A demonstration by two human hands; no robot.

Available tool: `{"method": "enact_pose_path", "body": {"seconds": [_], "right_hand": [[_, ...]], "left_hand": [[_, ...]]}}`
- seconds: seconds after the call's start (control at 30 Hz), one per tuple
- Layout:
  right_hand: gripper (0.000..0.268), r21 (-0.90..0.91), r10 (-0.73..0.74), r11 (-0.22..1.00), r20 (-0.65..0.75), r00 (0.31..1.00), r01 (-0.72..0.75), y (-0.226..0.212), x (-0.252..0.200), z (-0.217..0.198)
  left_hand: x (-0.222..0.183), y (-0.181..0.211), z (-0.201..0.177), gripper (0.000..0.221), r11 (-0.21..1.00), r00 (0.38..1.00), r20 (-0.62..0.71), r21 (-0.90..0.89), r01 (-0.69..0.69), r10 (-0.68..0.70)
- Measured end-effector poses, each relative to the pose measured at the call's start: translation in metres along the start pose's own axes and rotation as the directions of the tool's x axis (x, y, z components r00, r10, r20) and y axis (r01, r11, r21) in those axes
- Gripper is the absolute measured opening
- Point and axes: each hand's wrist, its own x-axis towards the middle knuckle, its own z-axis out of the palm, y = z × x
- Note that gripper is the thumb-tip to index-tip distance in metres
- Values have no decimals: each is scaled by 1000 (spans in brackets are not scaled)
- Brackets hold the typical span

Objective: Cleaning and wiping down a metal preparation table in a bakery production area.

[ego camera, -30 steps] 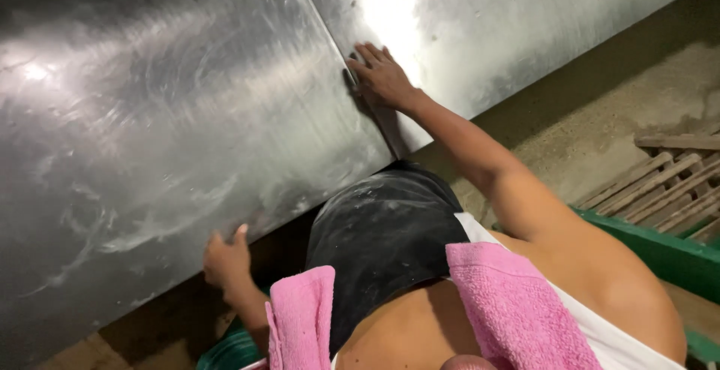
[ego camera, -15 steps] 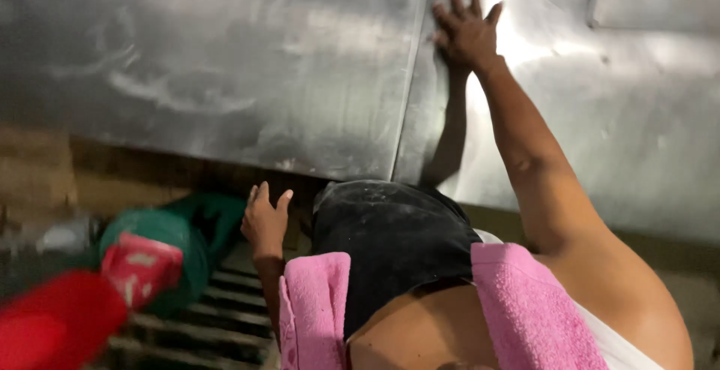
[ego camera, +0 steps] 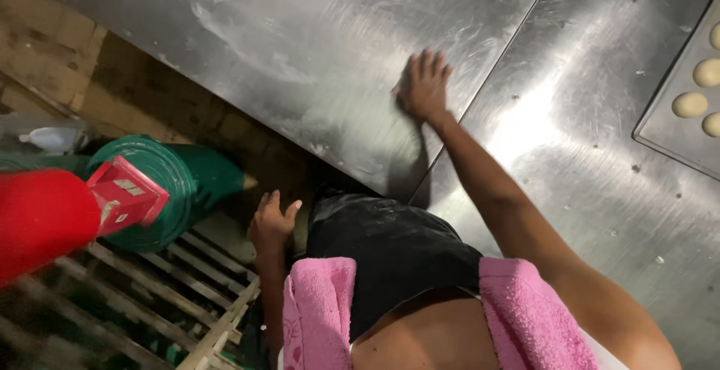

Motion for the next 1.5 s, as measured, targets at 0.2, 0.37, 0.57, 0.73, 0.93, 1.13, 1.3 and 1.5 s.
{"method": "enact_pose_path", "body": {"seconds": [0.2, 0.37, 0.57, 0.73, 0.93, 1.13, 1.3, 1.5], "right_hand": [[89, -82, -286, 956, -55, 957, 281, -80, -44, 19], [90, -67, -227, 969, 127, 965, 237, -105, -2, 9], [97, -108, -124, 981, 268, 955, 158, -130, 65, -2], [105, -105, 72, 994, 384, 921, -34, -152, 93, -20], [103, -114, 182, 982, 364, 913, -150, -150, 85, -9], [107, -93, 216, 976, 337, 916, -196, -134, 92, 1], [81, -183, -64, 977, 223, 973, 106, -58, 116, 87], [108, -21, 382, 923, 158, 911, -383, -236, 154, 19]], "left_hand": [[37, -29, 2, 67, 986, 991, 2, -105, -133, 134], [58, -60, -28, 68, 986, 997, 5, -146, -80, 82], [70, -149, -24, 69, 978, 998, -46, -202, -49, 41], [79, -210, -40, 67, 988, 999, -40, -157, -1, -5], [87, -242, -93, 65, 991, 994, 15, -84, 106, -105], [110, -268, -95, 60, 993, 992, -120, -111, 35, -48], [143, -220, -179, 38, 980, 968, 207, -108, 168, -143], [209, -277, -135, 60, 981, 1000, -16, -194, 6, -10]]}}
